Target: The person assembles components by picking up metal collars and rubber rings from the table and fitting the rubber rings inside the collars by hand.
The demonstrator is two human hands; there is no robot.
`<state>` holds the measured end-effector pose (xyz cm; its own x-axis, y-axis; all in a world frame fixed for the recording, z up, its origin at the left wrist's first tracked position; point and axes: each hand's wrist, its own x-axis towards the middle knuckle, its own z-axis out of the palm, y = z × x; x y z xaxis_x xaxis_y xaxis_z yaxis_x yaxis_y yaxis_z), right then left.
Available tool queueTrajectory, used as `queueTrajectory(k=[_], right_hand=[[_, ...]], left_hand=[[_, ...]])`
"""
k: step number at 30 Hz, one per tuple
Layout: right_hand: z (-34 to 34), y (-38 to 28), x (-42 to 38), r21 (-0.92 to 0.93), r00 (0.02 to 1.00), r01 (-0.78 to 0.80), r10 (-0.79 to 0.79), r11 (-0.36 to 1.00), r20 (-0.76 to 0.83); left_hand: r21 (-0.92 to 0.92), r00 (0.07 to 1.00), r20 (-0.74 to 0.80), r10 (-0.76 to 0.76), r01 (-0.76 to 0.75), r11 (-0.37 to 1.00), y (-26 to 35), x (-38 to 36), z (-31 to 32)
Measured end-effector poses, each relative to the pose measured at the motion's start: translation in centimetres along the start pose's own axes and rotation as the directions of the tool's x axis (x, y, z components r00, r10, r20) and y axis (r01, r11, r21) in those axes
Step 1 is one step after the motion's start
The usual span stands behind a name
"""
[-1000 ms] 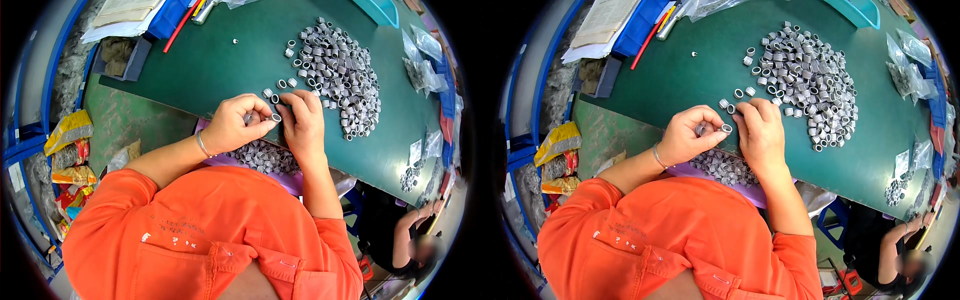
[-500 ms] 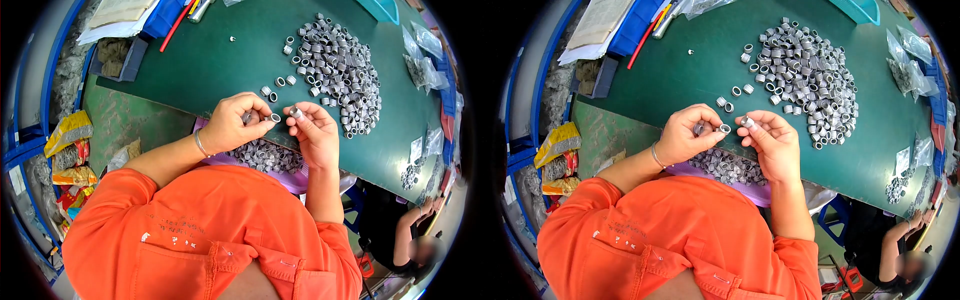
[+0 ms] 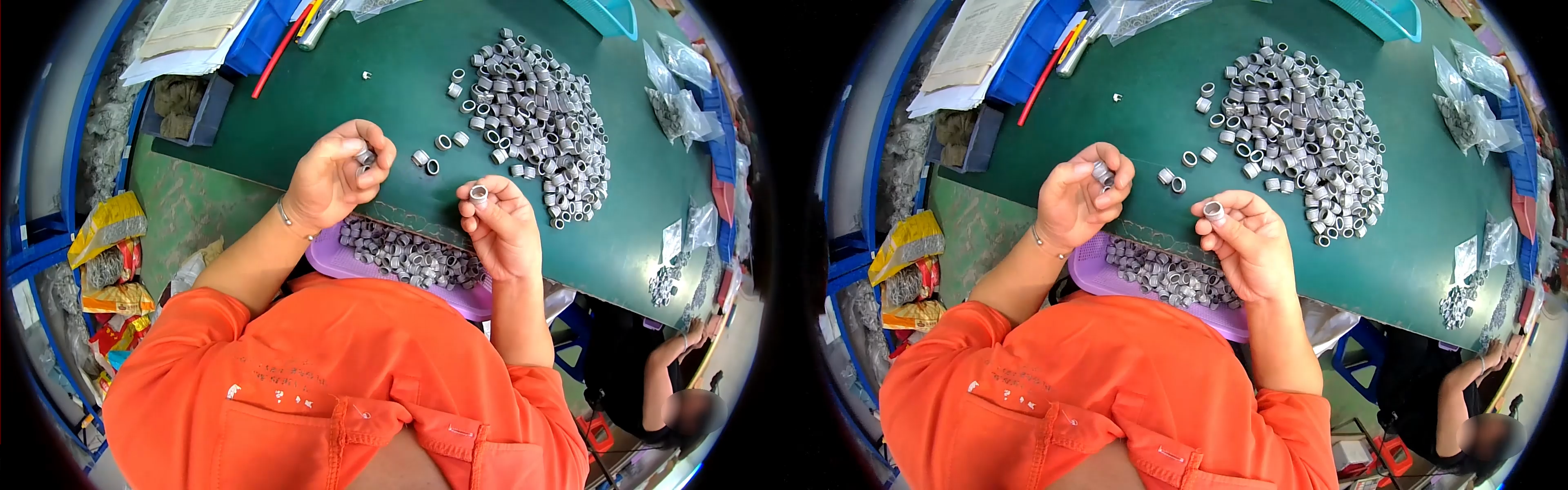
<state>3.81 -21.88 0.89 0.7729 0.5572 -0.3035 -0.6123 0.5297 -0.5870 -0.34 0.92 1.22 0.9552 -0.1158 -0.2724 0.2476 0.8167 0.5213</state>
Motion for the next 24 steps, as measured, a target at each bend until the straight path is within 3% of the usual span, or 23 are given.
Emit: queueTrajectory(k=[3, 4, 5, 6, 7, 8, 10, 12, 14, 16, 19, 22, 24], right_hand=[[0.8, -0.2, -0.4, -0.067, 0.998, 0.06, -0.061, 0.996, -0.013], [1.0, -0.2, -0.5, -0.125, 0.995, 0.085, -0.09, 0.988, -0.035], [0.9, 0.0, -0.6, -0.125, 0.996, 0.082, -0.087, 0.989, -0.036], [0.7, 0.3, -0.7, -0.286, 0.979, 0.206, -0.196, 0.936, 0.063], [0.6, 0.6, -0.7, -0.423, 0.942, 0.334, -0.283, 0.843, 0.18], [0.9, 0.3, -0.7, -0.502, 0.928, 0.365, -0.262, 0.784, 0.266], [0.8, -0.2, -0.2, -0.771, 0.848, 0.529, -0.266, 0.356, 0.459], [1.7, 0.8, 1.1, -0.841, 0.786, 0.538, -0.396, 0.058, 0.475], [3.1, 1.6, 2.0, -0.896, 0.782, 0.435, -0.454, -0.092, 0.427], [2.6, 1.9, 2.9, -0.858, 0.746, 0.442, -0.423, -0.262, 0.514], [2.6, 1.4, 2.3, -0.92, 0.859, 0.373, -0.421, 0.122, 0.292], [2.1, 0.6, 1.5, -0.646, 0.981, 0.148, -0.192, 0.749, 0.002], [2.1, 0.3, 1.2, -0.614, 0.986, 0.123, -0.167, 0.779, -0.014]], left_hand=[[0.298, 0.985, 0.026, 0.171, -0.171, 0.939, -0.1, 0.0, -0.1], [0.296, 0.985, 0.024, 0.17, -0.17, 0.94, -0.2, 0.1, -0.2], [0.477, 0.959, 0.091, 0.268, -0.278, 0.834, -0.4, 0.1, -0.5], [0.629, 0.922, 0.174, 0.346, -0.375, 0.681, -0.5, 0.1, -0.7], [0.643, 0.909, 0.165, 0.383, -0.394, 0.657, -0.6, 0.1, -0.4], [0.646, 0.908, 0.159, 0.387, -0.392, 0.655, -0.6, 0.2, -0.5], [0.484, 0.915, 0.139, 0.379, -0.397, 0.78, -0.4, 0.5, -0.6], [0.498, 0.914, 0.134, 0.384, -0.397, 0.771, -0.4, 0.4, -0.6], [0.52, 0.911, 0.134, 0.39, -0.4, 0.754, -0.5, 0.4, -0.6], [0.513, 0.91, 0.126, 0.395, -0.401, 0.759, -0.6, 0.3, -0.5], [0.471, 0.903, 0.11, 0.415, -0.415, 0.778, -0.6, 0.3, -0.8], [0.444, 0.909, 0.114, 0.4, -0.407, 0.798, -0.6, 0.5, -0.9], [0.46, 0.918, 0.122, 0.378, -0.389, 0.798, -0.6, 0.5, -0.7]])
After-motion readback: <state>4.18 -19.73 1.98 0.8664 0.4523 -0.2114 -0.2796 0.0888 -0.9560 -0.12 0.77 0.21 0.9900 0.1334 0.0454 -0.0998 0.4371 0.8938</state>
